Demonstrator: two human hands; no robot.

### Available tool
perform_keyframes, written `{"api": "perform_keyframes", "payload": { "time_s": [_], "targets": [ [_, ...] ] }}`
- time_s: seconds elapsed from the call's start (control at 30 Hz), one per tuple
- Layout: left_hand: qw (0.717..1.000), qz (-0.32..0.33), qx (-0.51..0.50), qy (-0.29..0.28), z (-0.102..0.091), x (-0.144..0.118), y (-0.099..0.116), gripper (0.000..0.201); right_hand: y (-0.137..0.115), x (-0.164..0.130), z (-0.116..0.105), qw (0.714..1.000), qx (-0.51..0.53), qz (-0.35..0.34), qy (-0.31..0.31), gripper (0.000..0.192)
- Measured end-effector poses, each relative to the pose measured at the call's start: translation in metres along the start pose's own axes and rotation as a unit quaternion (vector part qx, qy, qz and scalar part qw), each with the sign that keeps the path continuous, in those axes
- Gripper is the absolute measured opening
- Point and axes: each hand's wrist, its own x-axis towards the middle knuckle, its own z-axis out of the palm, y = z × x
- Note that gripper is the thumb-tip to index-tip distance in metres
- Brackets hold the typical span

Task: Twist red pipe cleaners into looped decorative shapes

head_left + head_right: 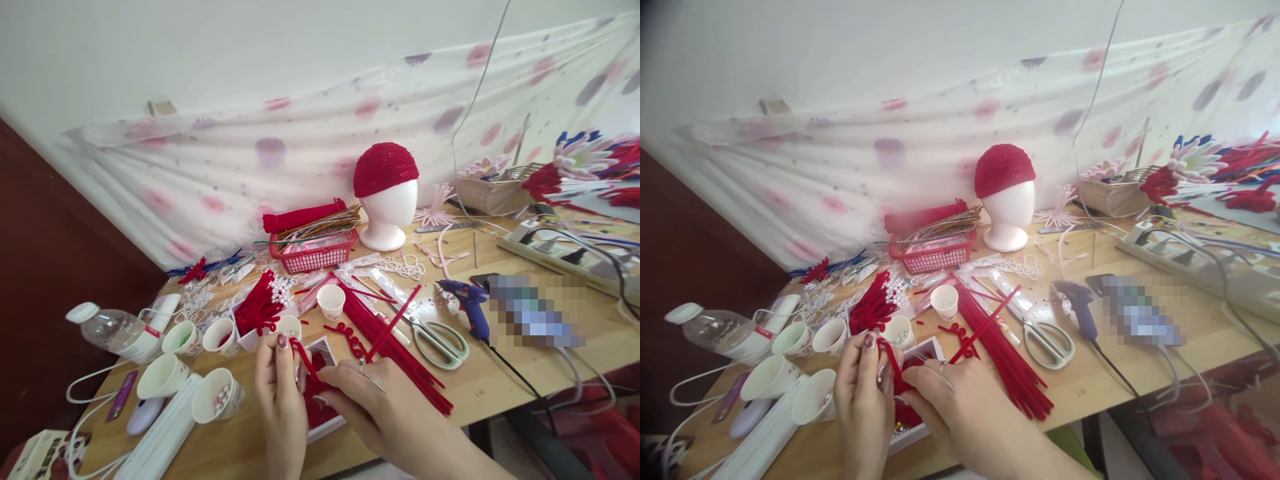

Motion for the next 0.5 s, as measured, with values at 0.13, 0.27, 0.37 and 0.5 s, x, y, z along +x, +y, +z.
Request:
{"api": "perform_keyframes", "payload": {
  "time_s": [0.13, 0.27, 0.37, 0.5],
  "targets": [
    [0.961, 0.197, 0.19, 0.042, -0.006, -0.001, -0.007, 0.014, -0.004, -0.004, 0.01, 0.998, 0.057, 0.027, 0.014, 0.024],
    [0.866, 0.357, 0.348, -0.046, -0.018, 0.004, -0.011, 0.013, -0.001, -0.009, 0.0, 0.996, -0.048, -0.042, 0.066, 0.032],
    [0.838, 0.351, 0.364, -0.203, -0.026, 0.004, -0.003, 0.019, 0.01, -0.003, -0.02, 0.987, -0.062, -0.074, 0.127, 0.031],
    [0.9, 0.167, 0.264, -0.303, -0.028, -0.006, 0.011, 0.022, 0.036, 0.014, -0.032, 0.99, 0.023, -0.052, 0.13, 0.024]
  ]
}}
